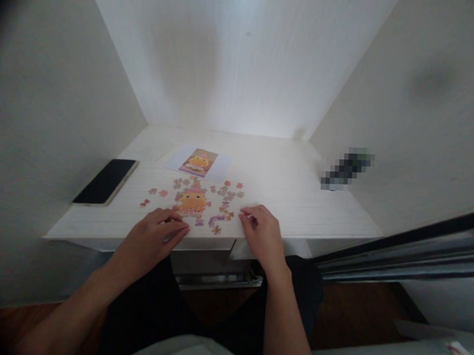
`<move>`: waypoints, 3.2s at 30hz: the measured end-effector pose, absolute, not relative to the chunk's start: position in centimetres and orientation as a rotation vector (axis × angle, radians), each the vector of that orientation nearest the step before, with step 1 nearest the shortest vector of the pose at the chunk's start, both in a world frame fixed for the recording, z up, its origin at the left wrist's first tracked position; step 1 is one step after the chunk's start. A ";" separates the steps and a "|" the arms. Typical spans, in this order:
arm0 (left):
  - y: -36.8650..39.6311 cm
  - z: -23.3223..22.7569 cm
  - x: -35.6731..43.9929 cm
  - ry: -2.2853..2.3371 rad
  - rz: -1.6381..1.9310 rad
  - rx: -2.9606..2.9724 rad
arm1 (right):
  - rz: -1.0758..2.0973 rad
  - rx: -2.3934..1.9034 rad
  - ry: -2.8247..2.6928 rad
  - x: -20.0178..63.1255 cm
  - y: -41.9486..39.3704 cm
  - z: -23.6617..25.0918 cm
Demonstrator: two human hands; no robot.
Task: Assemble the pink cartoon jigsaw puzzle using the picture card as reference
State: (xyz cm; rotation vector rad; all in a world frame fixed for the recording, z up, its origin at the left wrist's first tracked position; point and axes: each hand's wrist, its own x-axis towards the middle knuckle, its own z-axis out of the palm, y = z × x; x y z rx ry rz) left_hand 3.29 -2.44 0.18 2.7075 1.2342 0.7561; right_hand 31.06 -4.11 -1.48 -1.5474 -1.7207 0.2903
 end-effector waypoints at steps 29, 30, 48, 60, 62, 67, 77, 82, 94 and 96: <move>-3.4 2.3 -3.8 1.684 1.266 2.290 | 0.465 -1.512 -1.915 30.8 -2.7 -0.4; -3.6 2.3 -4.1 1.697 1.276 2.268 | 0.484 -1.506 -1.920 30.8 -2.7 -0.4; -6.7 0.1 3.0 1.057 1.277 2.190 | 1.131 -1.175 -1.451 21.3 -7.1 0.3; -5.4 0.3 2.1 0.978 0.981 1.391 | 0.945 -1.135 -1.764 21.1 -7.1 0.7; -4.8 0.9 1.7 0.977 0.908 1.330 | 0.819 -1.121 -1.900 21.4 -6.7 1.4; -3.2 2.5 0.9 1.016 0.807 1.379 | 0.705 -1.017 -2.039 22.0 -5.2 2.5; -1.1 2.1 0.2 1.128 0.981 1.872 | 0.585 -1.073 -2.027 22.1 -2.7 1.7; 0.5 0.9 -1.0 1.168 0.915 2.453 | 0.451 -1.167 -2.162 22.3 -1.1 1.4; 0.8 -0.1 -0.9 1.024 0.795 2.575 | 0.397 -1.198 -2.370 21.2 -0.5 1.4; 0.8 0.0 -0.9 1.035 0.786 2.582 | 0.390 -1.204 -2.372 21.2 -0.6 1.4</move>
